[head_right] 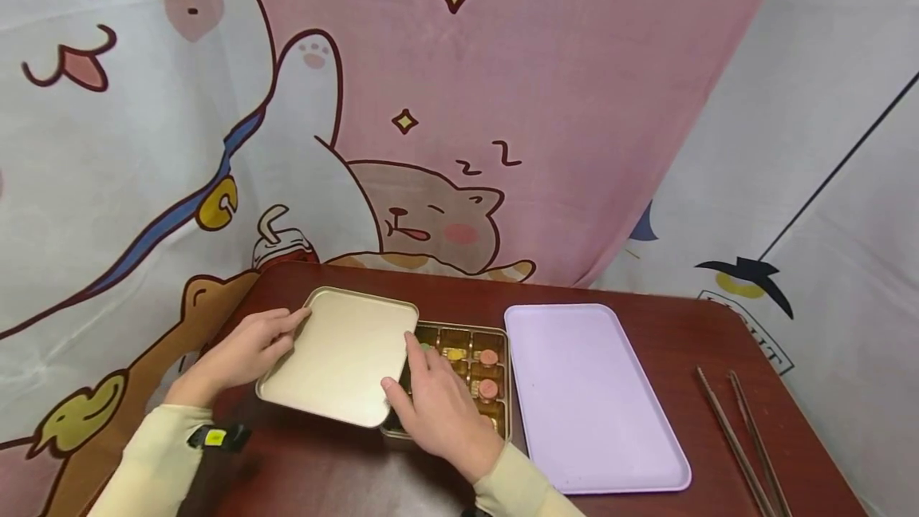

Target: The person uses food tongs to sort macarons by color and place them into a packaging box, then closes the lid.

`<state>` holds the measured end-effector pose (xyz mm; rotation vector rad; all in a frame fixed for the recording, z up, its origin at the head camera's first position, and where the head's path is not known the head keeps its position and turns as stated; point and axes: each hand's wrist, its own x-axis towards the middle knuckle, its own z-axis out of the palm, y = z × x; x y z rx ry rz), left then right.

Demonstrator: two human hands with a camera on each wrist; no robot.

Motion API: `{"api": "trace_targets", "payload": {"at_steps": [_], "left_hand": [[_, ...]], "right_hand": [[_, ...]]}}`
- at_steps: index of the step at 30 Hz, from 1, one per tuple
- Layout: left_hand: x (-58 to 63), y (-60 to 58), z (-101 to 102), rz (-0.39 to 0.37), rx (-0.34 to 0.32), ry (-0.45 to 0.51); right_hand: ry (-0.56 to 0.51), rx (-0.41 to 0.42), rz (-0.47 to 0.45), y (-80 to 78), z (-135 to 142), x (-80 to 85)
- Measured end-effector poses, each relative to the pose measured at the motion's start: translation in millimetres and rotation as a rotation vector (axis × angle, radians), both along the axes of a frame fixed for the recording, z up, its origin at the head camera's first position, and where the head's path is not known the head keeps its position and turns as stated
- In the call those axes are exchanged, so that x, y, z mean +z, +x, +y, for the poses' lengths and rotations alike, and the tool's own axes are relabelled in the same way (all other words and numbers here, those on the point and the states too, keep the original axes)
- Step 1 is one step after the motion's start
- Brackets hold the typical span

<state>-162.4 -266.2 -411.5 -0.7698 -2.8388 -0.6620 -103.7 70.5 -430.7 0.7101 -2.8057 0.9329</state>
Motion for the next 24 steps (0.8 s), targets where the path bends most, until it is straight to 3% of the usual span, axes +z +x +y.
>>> {"api": "trace_targets", "payload": {"at_steps": [4,9,17,24], "left_hand": [[7.1,3.2,14.6,-0.001,-0.03,0.03],[11.4,6.5,24.8,-0.008,-0.022,0.039],[12.0,9.3,37.9,0.037,-0.039,0.022],[10.1,13.4,54.7,0.048,-0.099,0.086]], "right_hand": [[-0.019,-0.002,0.048,1.0,2.5,0.3],[-0.022,-0.033,0.115,0.4,6.3,4.1],[0.008,-0.033,0.143,-2.4,23.0,8.4],[0.042,-0.021,0.167,-0.6,48.7,6.4]]}}
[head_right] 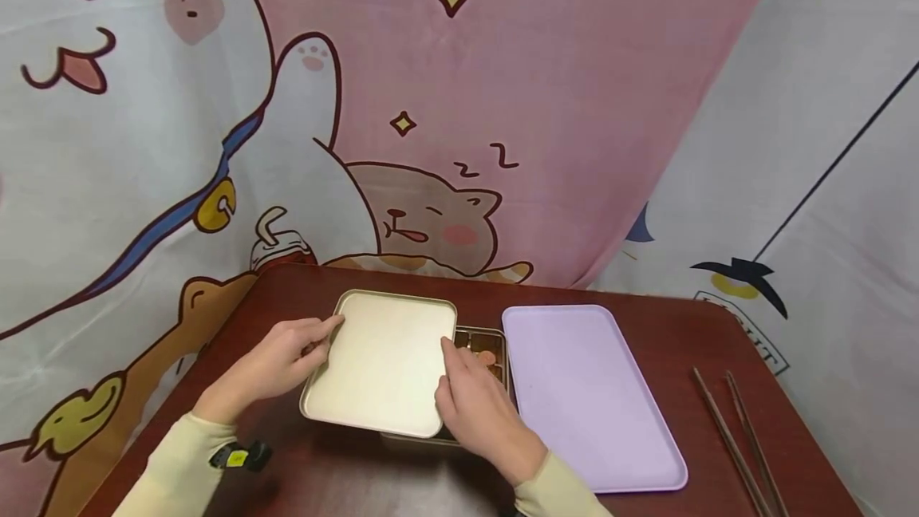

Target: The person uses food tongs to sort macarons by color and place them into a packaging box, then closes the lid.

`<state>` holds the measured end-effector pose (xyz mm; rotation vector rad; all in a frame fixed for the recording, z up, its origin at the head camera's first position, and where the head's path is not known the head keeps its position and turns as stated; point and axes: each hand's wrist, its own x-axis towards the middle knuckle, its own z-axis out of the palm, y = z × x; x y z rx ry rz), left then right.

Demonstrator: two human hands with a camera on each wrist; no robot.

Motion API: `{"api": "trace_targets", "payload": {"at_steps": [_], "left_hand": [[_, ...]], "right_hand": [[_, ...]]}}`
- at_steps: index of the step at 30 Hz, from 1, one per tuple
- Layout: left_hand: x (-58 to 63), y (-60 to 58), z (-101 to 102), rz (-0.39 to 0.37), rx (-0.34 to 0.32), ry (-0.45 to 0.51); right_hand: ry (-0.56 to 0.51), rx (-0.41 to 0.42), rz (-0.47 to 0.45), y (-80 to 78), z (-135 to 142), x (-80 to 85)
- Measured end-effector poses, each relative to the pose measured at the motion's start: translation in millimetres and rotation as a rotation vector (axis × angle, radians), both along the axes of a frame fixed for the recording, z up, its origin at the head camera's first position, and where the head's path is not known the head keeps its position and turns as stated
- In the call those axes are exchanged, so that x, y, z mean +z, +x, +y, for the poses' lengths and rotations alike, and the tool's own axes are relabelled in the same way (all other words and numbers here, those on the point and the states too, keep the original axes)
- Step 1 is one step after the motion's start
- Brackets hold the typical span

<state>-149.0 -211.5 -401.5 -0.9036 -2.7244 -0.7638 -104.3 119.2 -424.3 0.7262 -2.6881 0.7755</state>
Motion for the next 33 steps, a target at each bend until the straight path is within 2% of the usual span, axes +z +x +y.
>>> {"api": "trace_targets", "payload": {"at_steps": [6,19,28,33], "left_hand": [[-4.2,-0.7,19.8,0.014,-0.049,0.059],[-11.6,-1.5,63.2,0.014,-0.131,0.092],[-17.8,-3.2,79.2,-0.015,-0.12,0.108],[-19.0,-2.8,80.5,-0.066,-0.089,0.156]], "right_hand": [[0.025,-0.001,0.06,2.3,23.8,0.2],[0.02,0.019,0.139,7.1,71.0,-1.6],[-0.033,0.043,0.176,8.1,85.8,-4.0],[-0.135,0.076,0.109,9.9,88.3,-2.7]]}}
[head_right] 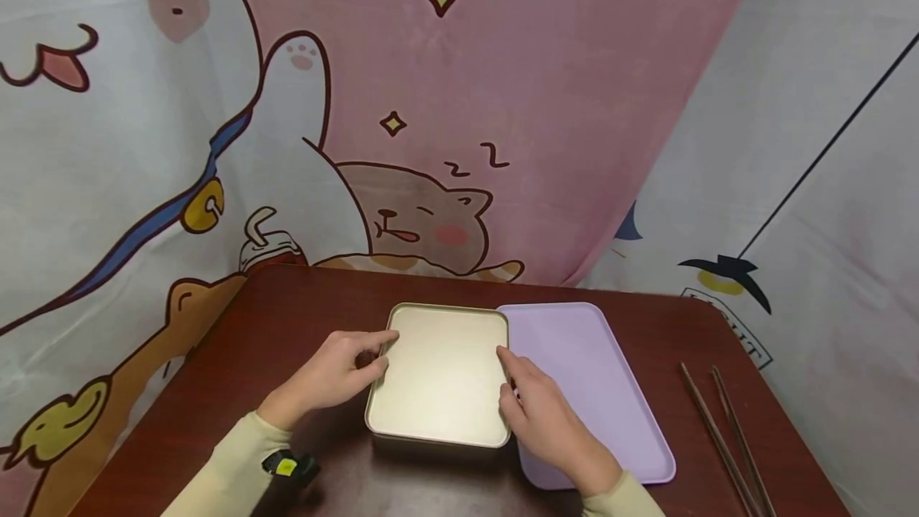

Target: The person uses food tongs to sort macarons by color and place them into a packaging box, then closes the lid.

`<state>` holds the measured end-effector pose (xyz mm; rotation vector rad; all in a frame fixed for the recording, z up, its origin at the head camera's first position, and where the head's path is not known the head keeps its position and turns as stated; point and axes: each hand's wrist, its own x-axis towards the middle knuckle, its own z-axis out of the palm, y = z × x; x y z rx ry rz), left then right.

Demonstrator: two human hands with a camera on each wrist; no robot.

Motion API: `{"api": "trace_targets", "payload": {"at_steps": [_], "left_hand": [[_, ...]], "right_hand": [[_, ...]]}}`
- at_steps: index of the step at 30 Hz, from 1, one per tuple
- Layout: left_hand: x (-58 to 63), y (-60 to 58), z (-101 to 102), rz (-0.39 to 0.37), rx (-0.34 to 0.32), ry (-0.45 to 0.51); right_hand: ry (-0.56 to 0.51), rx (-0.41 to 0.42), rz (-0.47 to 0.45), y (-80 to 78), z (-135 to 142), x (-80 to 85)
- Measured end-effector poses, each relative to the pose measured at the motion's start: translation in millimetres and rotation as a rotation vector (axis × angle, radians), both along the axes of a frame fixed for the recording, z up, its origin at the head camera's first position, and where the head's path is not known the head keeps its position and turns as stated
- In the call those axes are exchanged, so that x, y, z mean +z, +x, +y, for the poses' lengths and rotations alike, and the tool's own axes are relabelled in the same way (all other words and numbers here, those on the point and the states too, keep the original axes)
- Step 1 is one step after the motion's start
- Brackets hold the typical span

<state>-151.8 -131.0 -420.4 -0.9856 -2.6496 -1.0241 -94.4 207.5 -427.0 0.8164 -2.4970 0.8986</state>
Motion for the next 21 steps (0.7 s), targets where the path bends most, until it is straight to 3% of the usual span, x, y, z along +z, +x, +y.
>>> {"api": "trace_targets", "payload": {"at_steps": [5,9,16,21], "left_hand": [[-0.3,-0.6,-2.6,-0.054,0.017,0.042],[2.9,-0.6,-5.7,-0.061,-0.013,0.055],[12.3,1.2,-10.3,-0.074,-0.095,0.064],[16.1,2.3,-12.8,-0.056,-0.116,0.076]], "right_hand": [[-0.061,-0.038,-0.123,1.9,3.7,4.4],[-0.123,-0.06,-0.183,2.5,6.5,9.0],[-0.245,0.037,-0.2,3.4,10.1,15.4],[-0.263,0.094,-0.209,2.1,13.0,18.0]]}}
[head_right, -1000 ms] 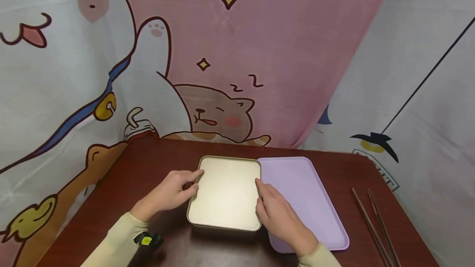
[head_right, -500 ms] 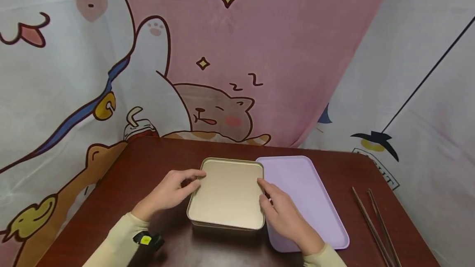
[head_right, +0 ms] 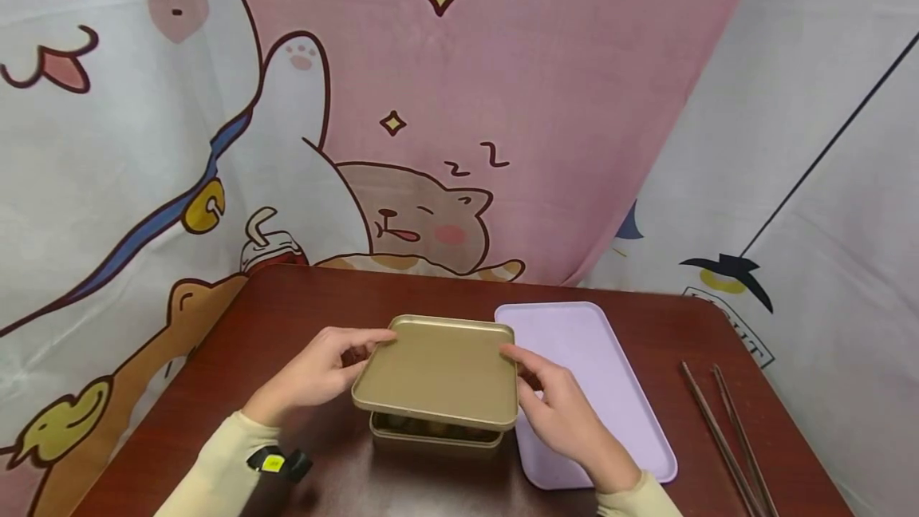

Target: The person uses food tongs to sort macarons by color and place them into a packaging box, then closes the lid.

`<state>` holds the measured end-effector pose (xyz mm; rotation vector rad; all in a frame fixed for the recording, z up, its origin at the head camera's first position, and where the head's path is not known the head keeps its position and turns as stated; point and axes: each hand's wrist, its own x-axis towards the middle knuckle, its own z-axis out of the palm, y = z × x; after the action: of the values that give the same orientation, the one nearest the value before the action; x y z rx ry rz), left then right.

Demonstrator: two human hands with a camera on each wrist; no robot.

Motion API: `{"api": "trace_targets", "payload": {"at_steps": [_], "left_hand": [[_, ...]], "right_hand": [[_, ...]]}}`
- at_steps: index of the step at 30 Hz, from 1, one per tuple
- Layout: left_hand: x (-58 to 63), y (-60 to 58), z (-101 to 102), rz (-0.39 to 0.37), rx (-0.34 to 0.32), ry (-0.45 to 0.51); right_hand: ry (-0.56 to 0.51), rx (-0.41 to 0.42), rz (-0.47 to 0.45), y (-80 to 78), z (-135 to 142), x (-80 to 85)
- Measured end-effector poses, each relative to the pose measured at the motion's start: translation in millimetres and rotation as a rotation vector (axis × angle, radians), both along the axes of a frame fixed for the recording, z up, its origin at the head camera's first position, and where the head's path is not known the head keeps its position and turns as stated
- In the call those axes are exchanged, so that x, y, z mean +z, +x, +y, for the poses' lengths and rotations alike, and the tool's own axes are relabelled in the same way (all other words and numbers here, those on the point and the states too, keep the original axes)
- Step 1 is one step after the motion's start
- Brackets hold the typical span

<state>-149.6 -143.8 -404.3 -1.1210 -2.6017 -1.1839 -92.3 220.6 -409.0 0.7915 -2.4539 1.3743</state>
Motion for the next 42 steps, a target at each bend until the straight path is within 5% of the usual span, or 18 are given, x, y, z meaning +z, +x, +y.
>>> {"api": "trace_targets", "payload": {"at_steps": [7,14,23,32,42], "left_hand": [[4.2,1.3,1.0,0.047,0.006,0.027],[5.0,2.2,7.6,0.169,0.017,0.105],[0.6,2.1,15.5,0.223,0.086,0.13],[-3.9,4.3,24.4,0.152,0.194,0.057],[-17.1,6.3,37.6,0.09,0.316,-0.145]], "right_hand": [[0.041,-0.02,0.136,-1.1,0.6,3.0],[0.072,-0.14,0.22,-1.0,-3.0,3.2],[0.051,-0.233,0.336,-7.2,-8.7,0.7],[0.109,-0.372,0.314,-11.8,-20.0,-11.0],[0.248,-0.388,0.162,-16.3,-28.5,-15.6]]}}
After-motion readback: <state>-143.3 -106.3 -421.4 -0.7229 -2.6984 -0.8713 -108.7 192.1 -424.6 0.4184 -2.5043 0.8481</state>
